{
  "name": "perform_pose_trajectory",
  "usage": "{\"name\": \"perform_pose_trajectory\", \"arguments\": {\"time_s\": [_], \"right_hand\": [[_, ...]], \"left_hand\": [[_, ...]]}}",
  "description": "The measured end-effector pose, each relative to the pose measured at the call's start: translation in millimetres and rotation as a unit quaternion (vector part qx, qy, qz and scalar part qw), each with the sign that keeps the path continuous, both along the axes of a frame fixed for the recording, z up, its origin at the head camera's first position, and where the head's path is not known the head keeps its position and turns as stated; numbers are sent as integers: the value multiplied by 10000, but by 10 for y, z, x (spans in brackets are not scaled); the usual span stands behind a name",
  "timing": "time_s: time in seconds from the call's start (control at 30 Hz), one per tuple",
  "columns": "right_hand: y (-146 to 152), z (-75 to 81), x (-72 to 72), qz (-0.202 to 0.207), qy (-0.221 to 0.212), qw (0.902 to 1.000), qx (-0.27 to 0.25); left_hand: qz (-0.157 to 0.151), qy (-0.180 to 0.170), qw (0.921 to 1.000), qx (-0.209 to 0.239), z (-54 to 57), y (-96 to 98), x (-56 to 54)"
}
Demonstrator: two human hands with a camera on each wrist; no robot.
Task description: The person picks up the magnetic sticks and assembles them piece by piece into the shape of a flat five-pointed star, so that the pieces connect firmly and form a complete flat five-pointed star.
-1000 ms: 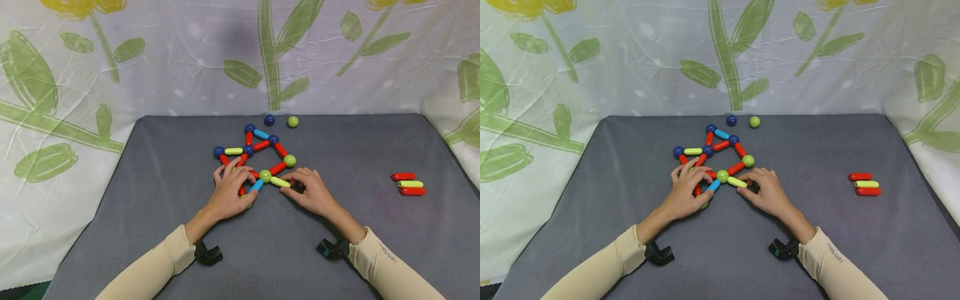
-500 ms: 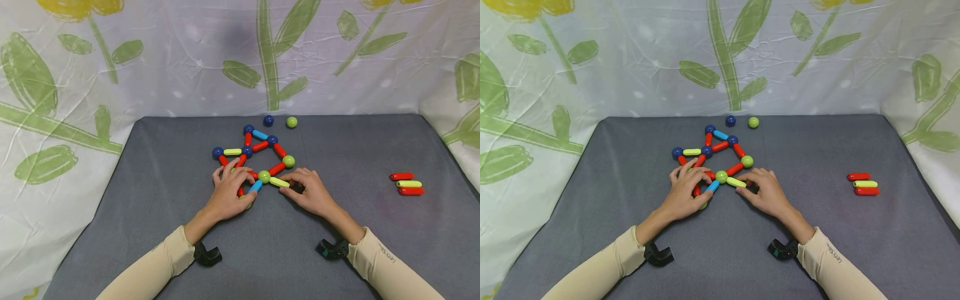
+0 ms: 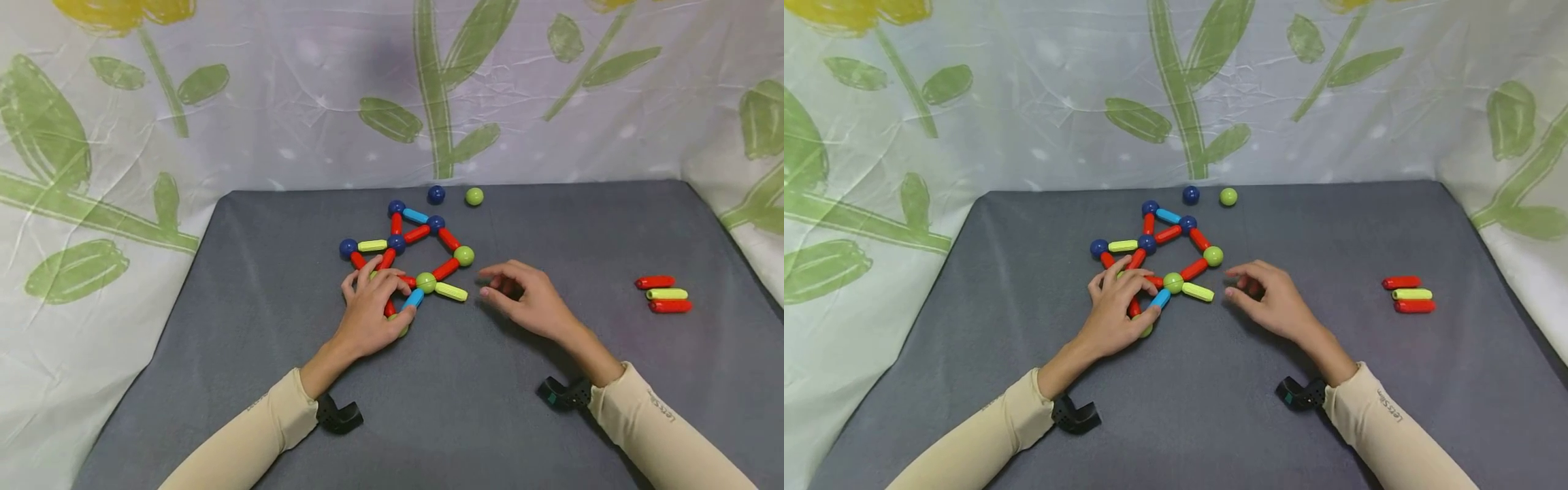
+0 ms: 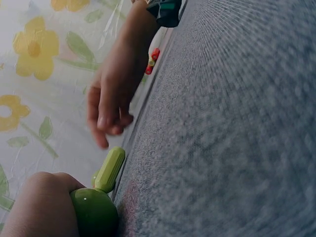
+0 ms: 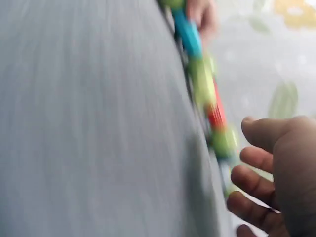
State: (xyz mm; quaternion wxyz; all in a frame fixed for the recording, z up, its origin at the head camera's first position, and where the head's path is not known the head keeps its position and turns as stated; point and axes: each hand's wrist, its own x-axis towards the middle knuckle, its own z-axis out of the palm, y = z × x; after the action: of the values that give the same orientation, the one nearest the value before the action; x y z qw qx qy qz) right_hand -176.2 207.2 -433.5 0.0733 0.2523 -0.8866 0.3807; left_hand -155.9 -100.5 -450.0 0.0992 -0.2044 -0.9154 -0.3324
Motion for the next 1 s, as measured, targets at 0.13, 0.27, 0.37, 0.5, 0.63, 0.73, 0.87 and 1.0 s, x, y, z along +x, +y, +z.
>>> {"name": "perform_pose_trajectory", "arguments": {"time_s": [0.13,0.27,0.37,0.5,0.63,0.73,0.87,1.0], "right_hand": [[524,129,-24,-715,531,9924,849],[1157,241,60,-1592,-82,9690,1885],[1530,263,131,-2243,-970,9351,2565],[1748,235,164,-2588,-1442,9118,2842],[1707,209,117,-2355,-957,9351,2468],[1591,197,56,-2272,-608,9464,2214],[1356,169,-39,-2212,-327,9554,1927],[1049,156,-130,-1904,-124,9660,1746]], "left_hand": [[48,-65,10000,40,8,-20,6],[38,-96,9999,44,10,-33,7],[31,-113,9999,28,9,-38,6],[60,-127,9999,27,2,-44,9],[76,-85,9999,66,6,-36,14],[40,-74,9999,87,13,-18,12],[12,-99,9999,80,16,1,10],[22,-80,9999,68,14,6,6]]}}
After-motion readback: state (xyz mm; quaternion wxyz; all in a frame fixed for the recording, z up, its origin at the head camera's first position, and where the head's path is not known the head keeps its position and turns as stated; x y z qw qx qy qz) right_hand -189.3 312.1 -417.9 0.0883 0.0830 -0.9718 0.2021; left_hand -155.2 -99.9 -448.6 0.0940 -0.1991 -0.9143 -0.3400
